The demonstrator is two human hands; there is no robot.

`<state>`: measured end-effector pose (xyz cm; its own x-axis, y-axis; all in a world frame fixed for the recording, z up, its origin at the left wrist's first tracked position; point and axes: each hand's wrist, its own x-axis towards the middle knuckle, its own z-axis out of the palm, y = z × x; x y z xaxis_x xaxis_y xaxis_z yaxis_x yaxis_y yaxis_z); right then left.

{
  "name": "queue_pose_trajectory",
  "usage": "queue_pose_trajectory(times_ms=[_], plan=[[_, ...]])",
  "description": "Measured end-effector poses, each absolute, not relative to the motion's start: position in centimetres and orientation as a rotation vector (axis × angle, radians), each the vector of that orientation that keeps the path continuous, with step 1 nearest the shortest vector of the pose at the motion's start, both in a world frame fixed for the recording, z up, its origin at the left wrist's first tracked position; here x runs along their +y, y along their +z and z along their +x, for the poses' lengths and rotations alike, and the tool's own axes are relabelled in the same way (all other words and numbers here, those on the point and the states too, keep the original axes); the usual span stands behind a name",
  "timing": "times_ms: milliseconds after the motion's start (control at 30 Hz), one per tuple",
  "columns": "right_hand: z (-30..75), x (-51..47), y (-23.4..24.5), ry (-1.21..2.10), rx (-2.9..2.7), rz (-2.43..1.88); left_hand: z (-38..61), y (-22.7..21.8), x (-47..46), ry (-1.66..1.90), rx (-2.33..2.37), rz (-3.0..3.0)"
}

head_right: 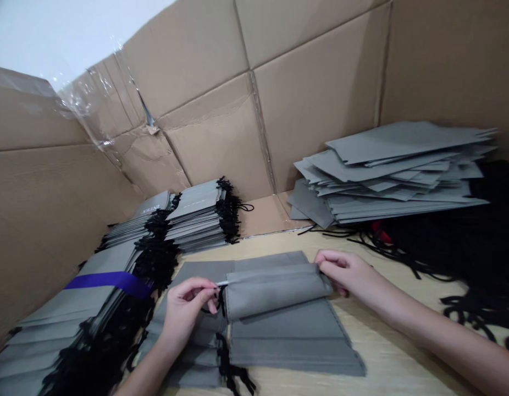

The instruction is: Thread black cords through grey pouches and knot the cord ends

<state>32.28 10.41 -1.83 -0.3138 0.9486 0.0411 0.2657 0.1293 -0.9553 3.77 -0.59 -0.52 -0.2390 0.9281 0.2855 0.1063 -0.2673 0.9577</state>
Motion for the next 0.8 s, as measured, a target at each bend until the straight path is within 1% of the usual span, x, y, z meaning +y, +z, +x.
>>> queue_pose_trajectory(times_ms=[133,233,300,367,433,500,600,633,700,800], plan=[[32.4,10.3,-1.6,1.243,-1.669,-1.187,3.2,-0.5,-0.2,1.746,1.218,1.289],[32.8,10.5,-1.3,1.164,-1.636,-1.252,1.7,0.1,0.0,1.922,0.983,0.86],[33.1,10.8,-1.2,1.131,-1.62,-1.27,0.4,0.7,0.2,1.974,0.828,0.529],[33.3,11.1,-1.3,1.149,-1.618,-1.268,-0.6,1.0,0.4,1.992,0.81,0.395],[33.2,11.1,-1.4,1.207,-1.636,-1.237,-1.1,1.0,0.5,1.98,0.841,0.408],[32.9,10.7,-1.3,1.277,-1.668,-1.181,-0.9,1.0,0.4,1.984,0.987,0.605],[32.4,9.7,-0.8,1.374,-1.76,-1.048,0.3,1.2,-0.2,1.943,1.397,1.314],[32.2,9.2,-0.6,1.4,-1.803,-0.994,0.9,1.4,-0.6,1.855,1.508,1.601],[32.0,8.5,-0.2,1.436,-1.889,-0.897,1.9,1.8,-1.2,1.551,1.618,2.086],[31.8,7.7,0.1,1.41,-1.995,-0.83,3.1,2.1,-1.7,1.094,1.702,2.455]])
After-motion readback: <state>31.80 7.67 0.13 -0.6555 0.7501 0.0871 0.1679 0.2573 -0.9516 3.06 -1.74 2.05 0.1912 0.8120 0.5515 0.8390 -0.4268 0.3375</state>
